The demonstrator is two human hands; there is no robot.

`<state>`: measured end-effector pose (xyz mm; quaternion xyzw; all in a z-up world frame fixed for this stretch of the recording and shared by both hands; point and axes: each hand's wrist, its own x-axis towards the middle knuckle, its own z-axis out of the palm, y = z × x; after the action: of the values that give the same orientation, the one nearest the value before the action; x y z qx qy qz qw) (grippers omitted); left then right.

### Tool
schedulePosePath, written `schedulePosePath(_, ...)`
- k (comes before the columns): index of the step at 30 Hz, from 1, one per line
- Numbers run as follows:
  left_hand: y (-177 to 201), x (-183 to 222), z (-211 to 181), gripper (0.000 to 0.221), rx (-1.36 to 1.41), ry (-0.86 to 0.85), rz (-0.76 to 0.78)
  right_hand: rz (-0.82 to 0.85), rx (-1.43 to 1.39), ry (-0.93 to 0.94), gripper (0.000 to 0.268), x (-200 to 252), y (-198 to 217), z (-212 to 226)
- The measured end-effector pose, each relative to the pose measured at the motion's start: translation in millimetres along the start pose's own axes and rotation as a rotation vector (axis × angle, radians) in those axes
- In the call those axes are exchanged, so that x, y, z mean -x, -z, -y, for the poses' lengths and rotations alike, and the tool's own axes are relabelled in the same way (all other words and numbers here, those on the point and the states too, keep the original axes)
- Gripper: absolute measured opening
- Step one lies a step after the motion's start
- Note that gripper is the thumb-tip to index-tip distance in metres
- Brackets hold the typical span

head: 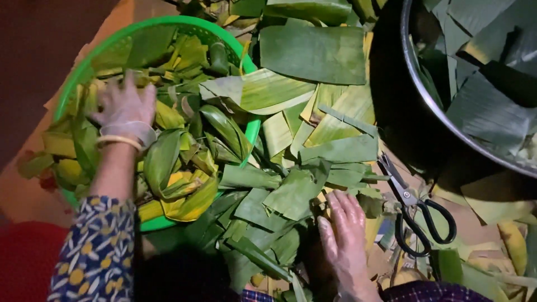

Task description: Wrapping food portions in banana leaves and organizing them in a basket

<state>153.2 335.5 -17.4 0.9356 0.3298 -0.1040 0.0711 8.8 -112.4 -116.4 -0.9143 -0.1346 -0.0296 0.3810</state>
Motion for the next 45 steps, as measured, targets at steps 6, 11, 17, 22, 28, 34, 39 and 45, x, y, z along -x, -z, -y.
schedulePosePath(6,15,110,-9,0.049,0.472,-0.462,-0.561,-0.109,0.06,0.121,0.053,-10,-15,13)
schedulePosePath(11,-54,156,70,0.115,-0.207,-0.768,-0.346,0.048,0.164,0.401,0.058,-85,-42,60)
schedulePosePath(17,-77,131,75,0.072,-0.315,-0.745,-0.302,0.186,0.108,0.625,0.08,-157,-126,103)
schedulePosePath(22,-82,131,71,0.078,-0.259,-0.778,-0.391,0.288,0.218,0.647,0.075,-174,-135,119)
schedulePosePath(28,-61,121,33,0.084,-0.171,-0.85,-0.545,0.431,0.327,0.63,0.08,-170,-146,116)
schedulePosePath(34,-79,95,27,0.072,-0.299,-0.717,-0.321,0.152,-0.203,0.67,0.056,-169,-105,88)
schedulePosePath(39,-61,120,16,0.07,-0.18,-0.786,-0.387,0.016,0.12,0.651,0.043,-154,-45,2)
schedulePosePath(45,-76,170,-23,0.064,-0.089,-0.907,-0.489,0.429,0.596,0.362,0.084,-114,29,-98)
